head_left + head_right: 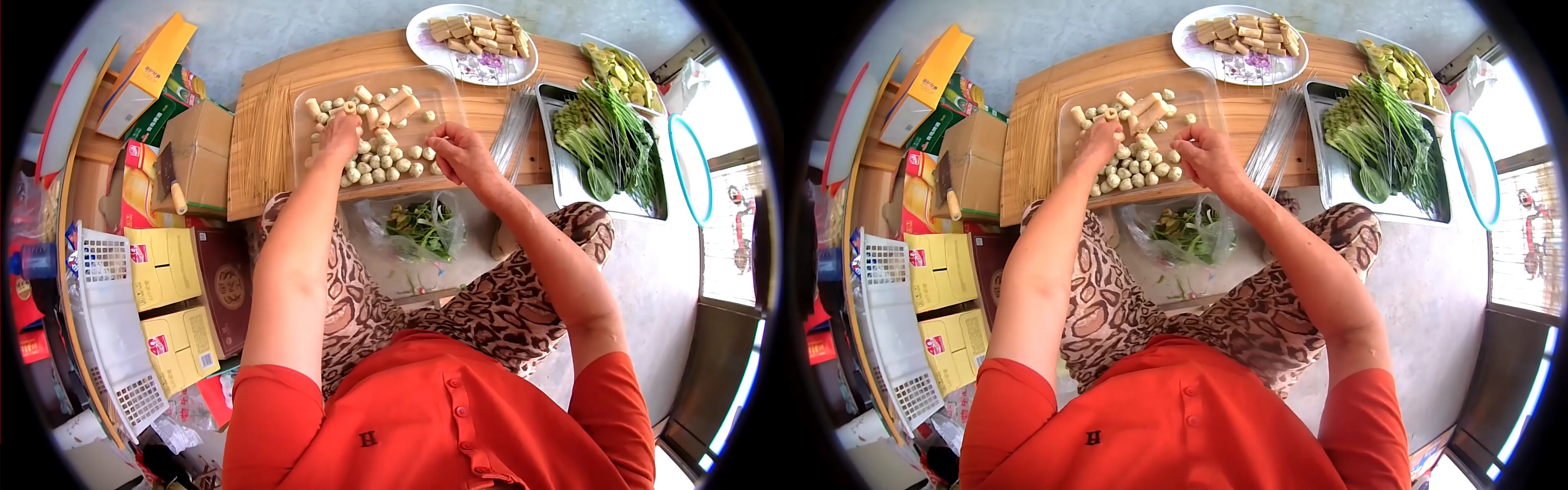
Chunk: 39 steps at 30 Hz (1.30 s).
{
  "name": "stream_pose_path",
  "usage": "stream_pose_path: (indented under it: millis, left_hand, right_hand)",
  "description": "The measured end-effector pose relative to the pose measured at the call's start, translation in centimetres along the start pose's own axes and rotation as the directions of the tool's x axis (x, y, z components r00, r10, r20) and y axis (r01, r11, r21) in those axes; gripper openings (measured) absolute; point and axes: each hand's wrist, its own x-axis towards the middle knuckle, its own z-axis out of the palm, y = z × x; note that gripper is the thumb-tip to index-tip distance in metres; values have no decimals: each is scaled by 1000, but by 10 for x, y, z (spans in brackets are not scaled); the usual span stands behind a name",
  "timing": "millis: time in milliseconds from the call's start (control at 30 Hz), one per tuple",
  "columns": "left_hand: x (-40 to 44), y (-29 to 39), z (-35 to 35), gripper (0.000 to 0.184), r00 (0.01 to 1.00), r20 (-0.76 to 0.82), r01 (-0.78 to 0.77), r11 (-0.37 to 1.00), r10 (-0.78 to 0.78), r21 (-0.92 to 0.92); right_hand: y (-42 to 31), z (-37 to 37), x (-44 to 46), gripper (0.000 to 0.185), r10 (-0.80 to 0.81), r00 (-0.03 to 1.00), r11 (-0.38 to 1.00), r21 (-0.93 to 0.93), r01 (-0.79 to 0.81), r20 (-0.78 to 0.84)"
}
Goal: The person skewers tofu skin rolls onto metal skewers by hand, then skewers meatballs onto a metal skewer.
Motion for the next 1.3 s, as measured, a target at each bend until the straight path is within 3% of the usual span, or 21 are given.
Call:
stream_pose_path:
  millis: [33,100,133,167,200,233,267,300,367,600,1300]
  left_hand:
    - [5,-1,1,26,1000,0,-2,1000,2,0]
    - [17,-3,5,24,995,-1,94,981,-95,-172]
    - [27,-7,8,20,991,-1,122,918,-131,-377]
    - [32,-11,14,20,992,0,119,919,-129,-375]
    - [29,-4,3,18,972,113,225,659,-208,-718]
    - [26,1,-7,18,941,247,306,270,-230,-913]
    - [22,4,-16,19,955,250,268,101,-163,-958]
    - [22,4,-18,19,955,247,266,102,-165,-959]
    - [21,3,-21,21,951,257,228,-177,-170,-958]
    - [19,-1,-26,28,948,287,231,-318,-141,-919]
    - [15,4,-29,24,955,289,250,-329,-74,-911]
  right_hand:
    - [0,-1,0,14,2,1000,1000,13,-2,6]
    - [0,-3,-1,14,2,1000,1000,10,-2,10]
    - [0,-3,-1,14,3,1000,1000,7,-3,16]
    - [0,-3,-2,14,2,1000,1000,9,-2,14]
    - [0,-3,-3,14,-2,1000,1000,-11,3,24]
    - [-1,-2,-3,14,-6,999,999,-31,7,35]
    - [-1,-1,-4,14,-8,999,999,-31,9,36]
    - [-1,-1,-5,14,-14,999,999,-37,16,48]
    - [-2,2,-6,14,-20,998,999,-44,23,62]
    - [0,3,-7,15,-27,997,997,-74,33,75]
    - [4,6,-3,16,-10,998,993,-117,18,68]
